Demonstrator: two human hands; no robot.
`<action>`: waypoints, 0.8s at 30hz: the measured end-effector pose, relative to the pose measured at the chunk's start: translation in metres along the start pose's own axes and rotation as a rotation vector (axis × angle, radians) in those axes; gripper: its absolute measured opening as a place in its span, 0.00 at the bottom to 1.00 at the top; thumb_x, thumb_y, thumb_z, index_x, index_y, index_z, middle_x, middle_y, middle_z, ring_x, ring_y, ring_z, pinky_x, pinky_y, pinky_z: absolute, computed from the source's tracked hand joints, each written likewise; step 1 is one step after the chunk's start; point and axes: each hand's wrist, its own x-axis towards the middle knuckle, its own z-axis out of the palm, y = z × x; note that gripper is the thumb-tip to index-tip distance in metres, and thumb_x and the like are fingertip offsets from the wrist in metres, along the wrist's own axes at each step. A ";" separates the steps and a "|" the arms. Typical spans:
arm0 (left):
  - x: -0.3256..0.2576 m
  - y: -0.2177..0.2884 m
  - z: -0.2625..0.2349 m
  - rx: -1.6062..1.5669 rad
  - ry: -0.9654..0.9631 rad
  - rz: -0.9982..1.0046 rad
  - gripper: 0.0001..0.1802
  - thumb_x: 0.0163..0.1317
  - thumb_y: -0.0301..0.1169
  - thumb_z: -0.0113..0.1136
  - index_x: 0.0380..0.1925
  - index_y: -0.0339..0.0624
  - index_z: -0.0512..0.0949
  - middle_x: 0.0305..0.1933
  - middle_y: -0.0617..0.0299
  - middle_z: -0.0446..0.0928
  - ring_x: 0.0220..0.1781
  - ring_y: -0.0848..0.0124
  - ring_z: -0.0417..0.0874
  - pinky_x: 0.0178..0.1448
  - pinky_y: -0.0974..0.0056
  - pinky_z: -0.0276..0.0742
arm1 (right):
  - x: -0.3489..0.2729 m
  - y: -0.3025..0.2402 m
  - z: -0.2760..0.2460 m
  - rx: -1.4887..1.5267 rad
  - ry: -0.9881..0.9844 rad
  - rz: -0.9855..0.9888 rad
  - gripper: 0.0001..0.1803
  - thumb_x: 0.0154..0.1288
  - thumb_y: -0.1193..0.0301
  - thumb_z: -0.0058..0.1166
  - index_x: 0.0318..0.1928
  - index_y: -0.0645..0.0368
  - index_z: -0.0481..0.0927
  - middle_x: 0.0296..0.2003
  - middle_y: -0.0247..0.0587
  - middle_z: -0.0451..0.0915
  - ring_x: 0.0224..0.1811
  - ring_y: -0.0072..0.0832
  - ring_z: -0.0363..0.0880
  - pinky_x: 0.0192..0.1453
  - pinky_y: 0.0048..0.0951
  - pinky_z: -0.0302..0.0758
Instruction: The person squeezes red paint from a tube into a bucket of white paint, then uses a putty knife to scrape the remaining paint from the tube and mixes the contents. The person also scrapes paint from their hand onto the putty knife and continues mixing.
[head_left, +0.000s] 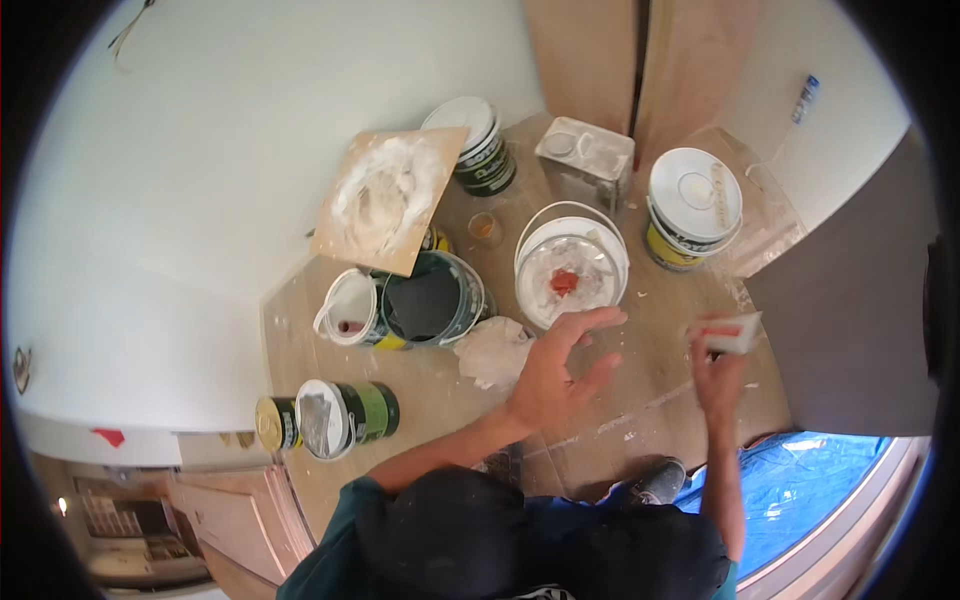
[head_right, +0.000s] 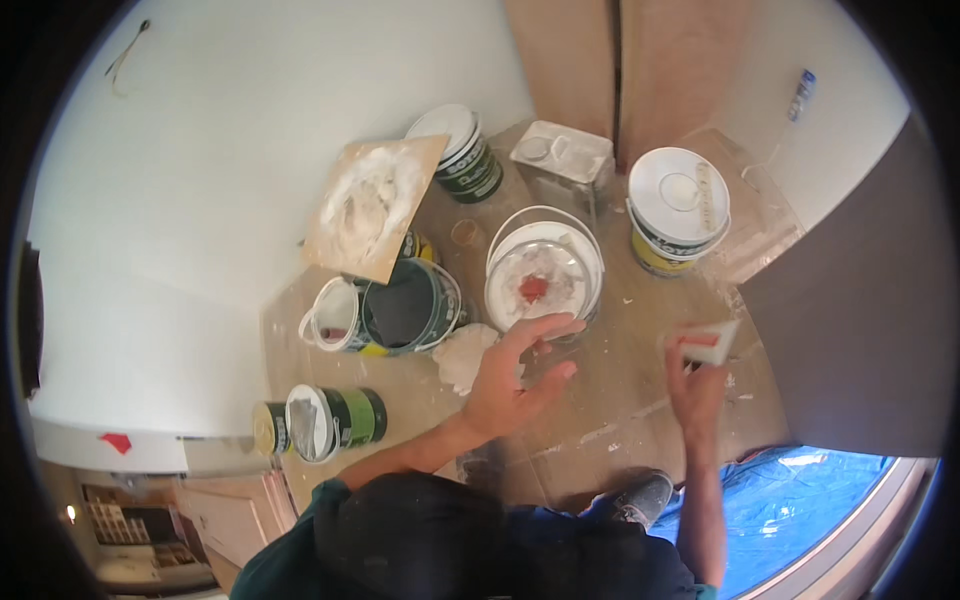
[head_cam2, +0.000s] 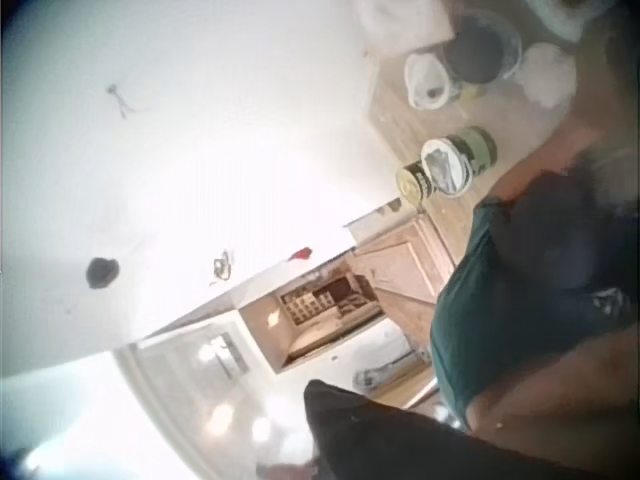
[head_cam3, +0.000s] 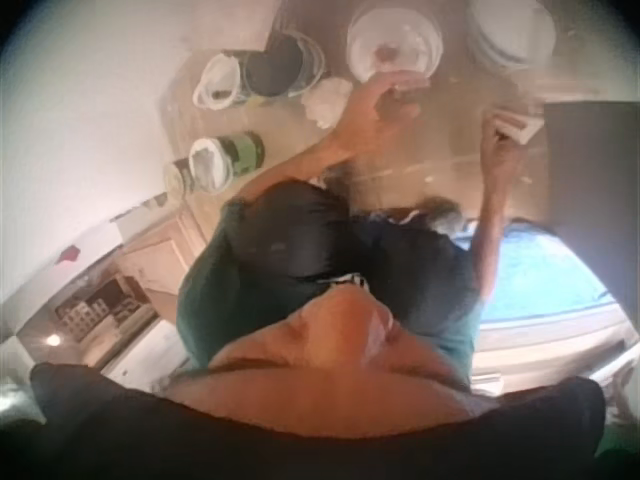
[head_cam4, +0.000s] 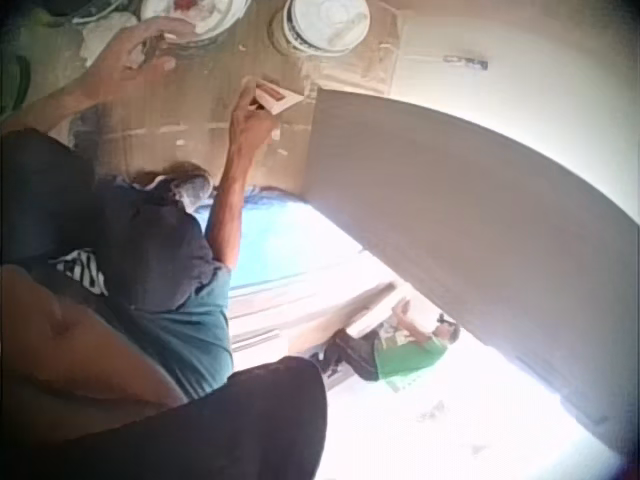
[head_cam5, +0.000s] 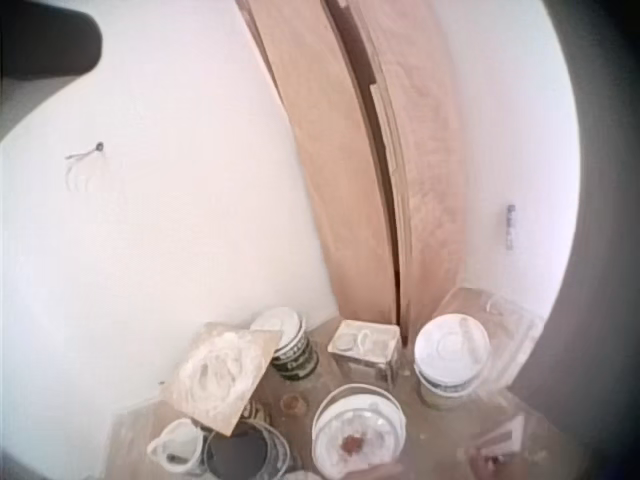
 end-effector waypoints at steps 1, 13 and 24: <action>0.013 -0.004 -0.004 0.005 0.008 0.037 0.28 0.64 0.29 0.67 0.64 0.39 0.72 0.60 0.59 0.82 0.54 0.70 0.79 0.57 0.66 0.72 | 0.027 -0.063 -0.018 0.124 0.064 -0.041 0.13 0.70 0.68 0.60 0.50 0.63 0.78 0.45 0.41 0.82 0.44 0.28 0.80 0.49 0.28 0.78; 0.008 -0.001 0.012 -0.043 -0.102 -0.076 0.32 0.63 0.33 0.70 0.65 0.37 0.71 0.57 0.56 0.83 0.47 0.73 0.81 0.49 0.67 0.75 | -0.060 0.079 0.053 -0.162 -0.261 0.043 0.23 0.60 0.64 0.66 0.53 0.62 0.77 0.27 0.56 0.82 0.30 0.51 0.85 0.37 0.48 0.80; 0.010 -0.021 0.040 0.099 -0.594 -0.020 0.42 0.55 0.34 0.74 0.68 0.38 0.64 0.64 0.50 0.67 0.48 0.70 0.81 0.43 0.67 0.78 | -0.057 -0.050 0.008 0.125 -0.410 -0.128 0.41 0.49 0.72 0.72 0.65 0.59 0.69 0.36 0.49 0.82 0.35 0.42 0.82 0.42 0.39 0.79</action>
